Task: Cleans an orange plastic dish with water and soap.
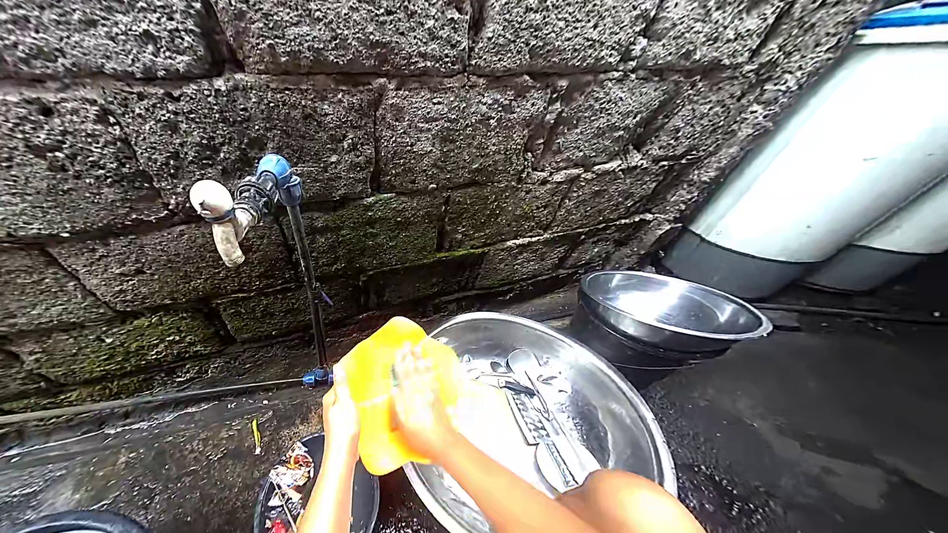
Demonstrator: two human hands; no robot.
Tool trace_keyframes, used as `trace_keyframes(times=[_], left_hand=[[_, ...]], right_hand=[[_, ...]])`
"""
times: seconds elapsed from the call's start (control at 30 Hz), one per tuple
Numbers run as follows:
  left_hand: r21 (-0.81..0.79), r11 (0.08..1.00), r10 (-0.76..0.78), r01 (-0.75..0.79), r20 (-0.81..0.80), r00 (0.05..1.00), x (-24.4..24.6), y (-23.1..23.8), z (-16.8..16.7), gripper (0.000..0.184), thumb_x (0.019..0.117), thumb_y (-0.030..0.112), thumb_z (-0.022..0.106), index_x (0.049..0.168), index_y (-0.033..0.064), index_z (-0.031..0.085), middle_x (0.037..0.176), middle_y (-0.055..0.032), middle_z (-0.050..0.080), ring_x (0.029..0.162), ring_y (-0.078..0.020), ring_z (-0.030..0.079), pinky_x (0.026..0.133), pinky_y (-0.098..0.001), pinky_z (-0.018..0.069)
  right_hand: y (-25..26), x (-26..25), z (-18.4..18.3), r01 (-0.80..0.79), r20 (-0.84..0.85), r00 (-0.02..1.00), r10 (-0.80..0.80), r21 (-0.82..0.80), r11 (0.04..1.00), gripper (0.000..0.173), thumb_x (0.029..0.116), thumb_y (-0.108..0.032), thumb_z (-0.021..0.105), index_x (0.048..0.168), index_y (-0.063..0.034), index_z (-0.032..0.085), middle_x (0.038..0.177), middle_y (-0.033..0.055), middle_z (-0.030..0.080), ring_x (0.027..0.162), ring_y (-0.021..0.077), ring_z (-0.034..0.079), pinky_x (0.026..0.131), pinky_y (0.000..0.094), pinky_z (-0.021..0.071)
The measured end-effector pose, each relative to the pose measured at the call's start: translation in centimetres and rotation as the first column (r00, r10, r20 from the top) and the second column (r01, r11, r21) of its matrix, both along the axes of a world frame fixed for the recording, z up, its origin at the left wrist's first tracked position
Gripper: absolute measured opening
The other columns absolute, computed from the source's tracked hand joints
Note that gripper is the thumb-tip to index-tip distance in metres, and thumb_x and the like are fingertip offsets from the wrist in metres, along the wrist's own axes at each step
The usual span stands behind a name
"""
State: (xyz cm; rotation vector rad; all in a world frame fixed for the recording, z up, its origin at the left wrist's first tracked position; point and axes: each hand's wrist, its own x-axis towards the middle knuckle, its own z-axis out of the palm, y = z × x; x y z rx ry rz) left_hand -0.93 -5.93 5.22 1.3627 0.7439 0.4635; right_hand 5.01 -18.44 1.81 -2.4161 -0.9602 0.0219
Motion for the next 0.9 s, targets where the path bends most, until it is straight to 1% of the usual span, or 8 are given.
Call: trace_keyframes(times=[0.13, 0.27, 0.4, 0.47, 0.57, 0.67, 0.8, 0.9], left_hand=[[0.046, 0.999, -0.006, 0.005, 0.023, 1.000, 0.2, -0.1, 0.2, 0.065, 0.1127, 0.042, 0.020, 0.097, -0.0007, 0.066, 0.076, -0.0101, 0.062, 0.070, -0.0165, 0.063, 0.067, -0.0349, 0.0537], [0.085, 0.995, 0.053, -0.055, 0.029, 0.998, -0.5, 0.3, 0.9, 0.063, 0.1130, 0.040, 0.024, 0.105, -0.0036, 0.068, 0.088, -0.0159, 0.070, 0.082, -0.0194, 0.070, 0.078, -0.0388, 0.0587], [0.134, 0.984, 0.108, -0.114, 0.050, 0.993, -0.5, 1.1, 0.9, 0.058, 0.1134, 0.036, 0.027, 0.101, -0.0033, 0.069, 0.085, -0.0137, 0.069, 0.079, -0.0170, 0.070, 0.077, -0.0376, 0.0581], [0.236, 0.964, 0.115, -0.124, 0.051, 0.992, -0.6, 2.0, 1.0, 0.052, 0.1132, 0.031, 0.032, 0.101, -0.0021, 0.070, 0.084, -0.0110, 0.069, 0.078, -0.0145, 0.068, 0.078, -0.0364, 0.0571], [0.268, 0.940, 0.224, -0.210, -0.022, 0.974, -0.6, 3.4, 1.1, 0.050, 0.1121, 0.035, 0.038, 0.108, -0.0036, 0.069, 0.094, -0.0193, 0.069, 0.089, -0.0269, 0.068, 0.084, -0.0494, 0.0527], [-0.300, 0.942, 0.153, -0.152, -0.021, 0.988, -0.9, 4.1, 1.8, 0.078, 0.1066, 0.062, 0.012, 0.152, 0.0059, 0.041, 0.151, -0.0233, 0.047, 0.137, -0.0377, 0.046, 0.104, -0.0630, 0.0394], [-0.600, 0.771, 0.359, -0.211, 0.137, 0.923, -1.2, 5.5, 2.4, 0.035, 0.1088, 0.021, 0.034, 0.136, 0.0002, 0.043, 0.108, -0.0170, 0.058, 0.090, -0.0237, 0.062, 0.078, -0.0408, 0.0544], [-0.519, 0.827, 0.346, -0.217, 0.165, 0.924, -1.2, 4.6, 2.6, 0.034, 0.1105, 0.009, 0.035, 0.140, -0.0031, 0.045, 0.121, -0.0214, 0.060, 0.102, -0.0243, 0.064, 0.088, -0.0404, 0.0546]], right_hand=[[4.4, -0.2, 1.2, -0.157, 0.100, 0.984, 0.144, 0.140, 0.978, 0.057, 0.1086, -0.028, 0.026, 0.161, -0.0050, 0.032, 0.170, 0.0091, 0.026, 0.160, 0.0261, 0.013, 0.129, 0.0541, 0.0043], [2.6, 4.1, 1.2, 0.235, 0.132, 0.962, -0.238, 0.040, 0.971, 0.054, 0.1076, -0.036, 0.038, 0.161, -0.0275, 0.036, 0.170, 0.0056, 0.026, 0.159, 0.0357, 0.011, 0.122, 0.0699, 0.0043], [-0.6, 5.8, 1.8, 0.455, -0.242, 0.869, -0.431, 0.050, 0.889, 0.054, 0.1084, -0.039, 0.047, 0.155, -0.0117, 0.042, 0.148, 0.0206, 0.053, 0.130, 0.0384, 0.058, 0.106, 0.0572, 0.0471], [-2.1, 6.7, 2.7, 0.392, -0.418, 0.861, -0.291, 0.180, 0.902, 0.053, 0.1067, -0.032, 0.056, 0.149, -0.0024, 0.044, 0.131, 0.0280, 0.062, 0.119, 0.0416, 0.064, 0.103, 0.0575, 0.0493], [-3.7, 6.1, 6.0, 0.195, -0.325, 0.940, -0.100, 0.274, 0.942, 0.040, 0.1045, -0.020, 0.061, 0.138, 0.0009, 0.053, 0.111, 0.0239, 0.069, 0.101, 0.0353, 0.070, 0.093, 0.0542, 0.0544], [-4.6, 3.8, 8.2, -0.173, 0.048, 0.985, 0.166, 0.204, 0.964, 0.026, 0.1011, -0.006, 0.059, 0.123, 0.0060, 0.064, 0.115, 0.0225, 0.069, 0.103, 0.0339, 0.071, 0.093, 0.0501, 0.0576], [-7.2, 1.9, 6.6, -0.544, 0.238, 0.805, 0.544, -0.071, 0.836, 0.027, 0.1028, 0.000, 0.050, 0.124, 0.0021, 0.067, 0.124, 0.0192, 0.071, 0.117, 0.0315, 0.069, 0.102, 0.0424, 0.0549], [-9.1, 3.8, 4.9, -0.589, 0.136, 0.776, 0.616, -0.193, 0.785, 0.032, 0.1045, 0.000, 0.045, 0.128, 0.0005, 0.066, 0.133, 0.0182, 0.067, 0.128, 0.0316, 0.064, 0.111, 0.0423, 0.0481]])
